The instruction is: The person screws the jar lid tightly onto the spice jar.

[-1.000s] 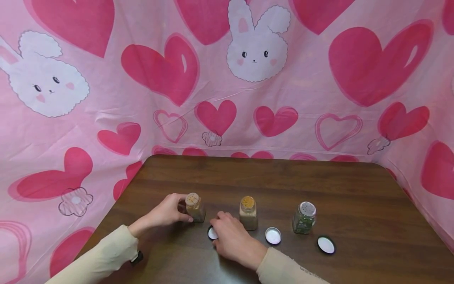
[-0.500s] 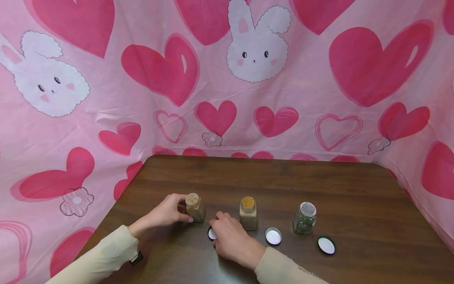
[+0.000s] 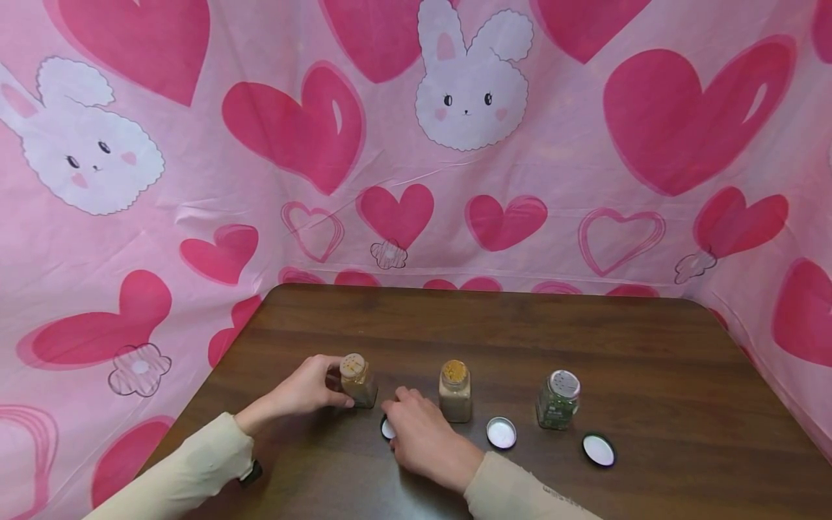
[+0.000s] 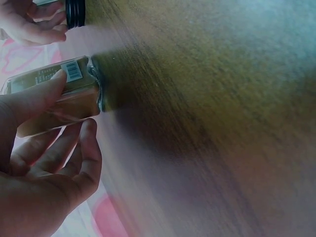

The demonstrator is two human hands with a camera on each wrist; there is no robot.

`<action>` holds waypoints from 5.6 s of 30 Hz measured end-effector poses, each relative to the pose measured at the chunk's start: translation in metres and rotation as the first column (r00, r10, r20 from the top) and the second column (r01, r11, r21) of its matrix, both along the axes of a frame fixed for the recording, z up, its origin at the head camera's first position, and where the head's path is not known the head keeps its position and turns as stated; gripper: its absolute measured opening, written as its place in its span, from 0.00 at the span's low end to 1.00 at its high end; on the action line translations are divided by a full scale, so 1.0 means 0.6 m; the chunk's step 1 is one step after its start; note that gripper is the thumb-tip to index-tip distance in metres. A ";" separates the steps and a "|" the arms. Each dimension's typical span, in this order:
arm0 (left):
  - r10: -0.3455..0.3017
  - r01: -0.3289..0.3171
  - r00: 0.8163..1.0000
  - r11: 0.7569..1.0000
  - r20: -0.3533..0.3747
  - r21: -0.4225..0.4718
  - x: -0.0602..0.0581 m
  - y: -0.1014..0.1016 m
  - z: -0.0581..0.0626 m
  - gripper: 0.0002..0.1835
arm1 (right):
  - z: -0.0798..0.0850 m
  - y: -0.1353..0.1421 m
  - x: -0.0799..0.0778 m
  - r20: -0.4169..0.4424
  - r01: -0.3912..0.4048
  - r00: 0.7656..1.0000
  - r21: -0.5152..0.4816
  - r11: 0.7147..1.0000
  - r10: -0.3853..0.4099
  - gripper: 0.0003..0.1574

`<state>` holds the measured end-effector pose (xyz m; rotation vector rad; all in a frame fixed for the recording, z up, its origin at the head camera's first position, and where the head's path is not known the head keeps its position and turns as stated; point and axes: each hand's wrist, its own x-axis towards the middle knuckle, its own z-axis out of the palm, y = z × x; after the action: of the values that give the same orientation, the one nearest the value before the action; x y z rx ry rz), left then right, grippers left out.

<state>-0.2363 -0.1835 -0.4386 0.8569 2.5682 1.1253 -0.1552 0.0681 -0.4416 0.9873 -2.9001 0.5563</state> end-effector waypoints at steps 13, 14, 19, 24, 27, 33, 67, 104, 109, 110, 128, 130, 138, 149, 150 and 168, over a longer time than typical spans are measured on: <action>-0.009 0.009 1.000 1.000 0.008 0.007 -0.001 -0.002 -0.001 0.23 | -0.003 -0.001 0.000 0.027 0.003 1.000 0.016 1.000 -0.004 0.23; -0.009 0.008 1.000 1.000 0.009 0.005 -0.001 -0.002 -0.001 0.23 | -0.003 0.000 0.000 0.029 0.004 1.000 0.014 1.000 -0.005 0.23; -0.003 0.003 1.000 1.000 0.005 -0.007 -0.002 -0.001 -0.002 0.22 | -0.003 0.003 0.001 0.035 0.016 0.999 0.017 1.000 -0.017 0.24; -0.002 0.002 1.000 1.000 -0.007 -0.019 -0.002 0.000 -0.001 0.22 | -0.005 0.003 -0.001 0.023 0.013 1.000 0.018 1.000 -0.014 0.23; -0.009 0.009 1.000 1.000 -0.005 -0.015 -0.001 0.000 0.000 0.23 | -0.005 0.003 -0.001 0.022 0.010 1.000 0.018 1.000 -0.011 0.21; -0.018 0.018 1.000 1.000 0.001 0.004 -0.004 -0.001 -0.003 0.23 | -0.003 0.007 0.000 0.021 0.014 1.000 0.017 1.000 -0.014 0.23; -0.016 0.016 1.000 1.000 0.017 0.009 -0.002 -0.001 -0.003 0.25 | -0.005 0.007 0.001 0.062 0.029 0.998 0.007 1.000 -0.029 0.23; -0.006 0.003 0.998 0.999 0.064 0.040 -0.005 -0.007 -0.003 0.20 | 0.018 0.001 0.000 -0.040 0.029 0.999 -0.056 0.998 -0.031 0.27; -0.009 0.006 0.998 0.999 0.065 0.039 -0.005 -0.007 -0.004 0.20 | 0.024 0.001 -0.001 -0.039 0.031 0.999 -0.055 0.998 -0.033 0.28; -0.009 0.007 0.998 0.999 0.064 0.035 -0.005 -0.008 -0.004 0.20 | 0.026 0.001 0.000 -0.043 0.028 0.999 -0.055 0.998 -0.030 0.28; -0.034 0.034 0.999 0.999 0.041 0.006 -0.009 -0.012 -0.009 0.22 | 0.047 -0.003 -0.009 -0.032 0.043 0.998 -0.050 0.998 -0.044 0.29; -0.039 0.038 0.999 0.999 0.038 0.009 -0.009 -0.011 -0.009 0.21 | 0.049 -0.003 -0.009 -0.032 0.042 0.999 -0.054 0.998 -0.044 0.29; -0.034 0.032 0.999 0.999 0.043 0.028 -0.009 -0.012 -0.014 0.20 | 0.057 -0.002 -0.010 -0.057 0.032 0.998 -0.085 0.996 -0.037 0.28; -0.026 0.025 0.999 0.999 0.025 0.046 -0.006 -0.012 -0.015 0.18 | 0.068 -0.002 -0.010 -0.060 0.030 0.998 -0.115 0.993 -0.037 0.27; -0.029 0.028 0.999 0.998 0.022 0.050 -0.006 -0.012 -0.015 0.18 | 0.069 -0.002 -0.011 -0.054 0.032 0.998 -0.117 0.993 -0.039 0.27; -0.032 0.030 0.998 0.999 0.049 0.033 -0.007 -0.012 -0.010 0.19 | 0.085 -0.004 -0.019 -0.035 0.031 0.999 -0.132 0.991 -0.036 0.26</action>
<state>-0.2403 -0.1906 -0.4447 0.8618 2.4944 1.1673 -0.1664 0.0659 -0.3904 0.9201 -2.7997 0.7084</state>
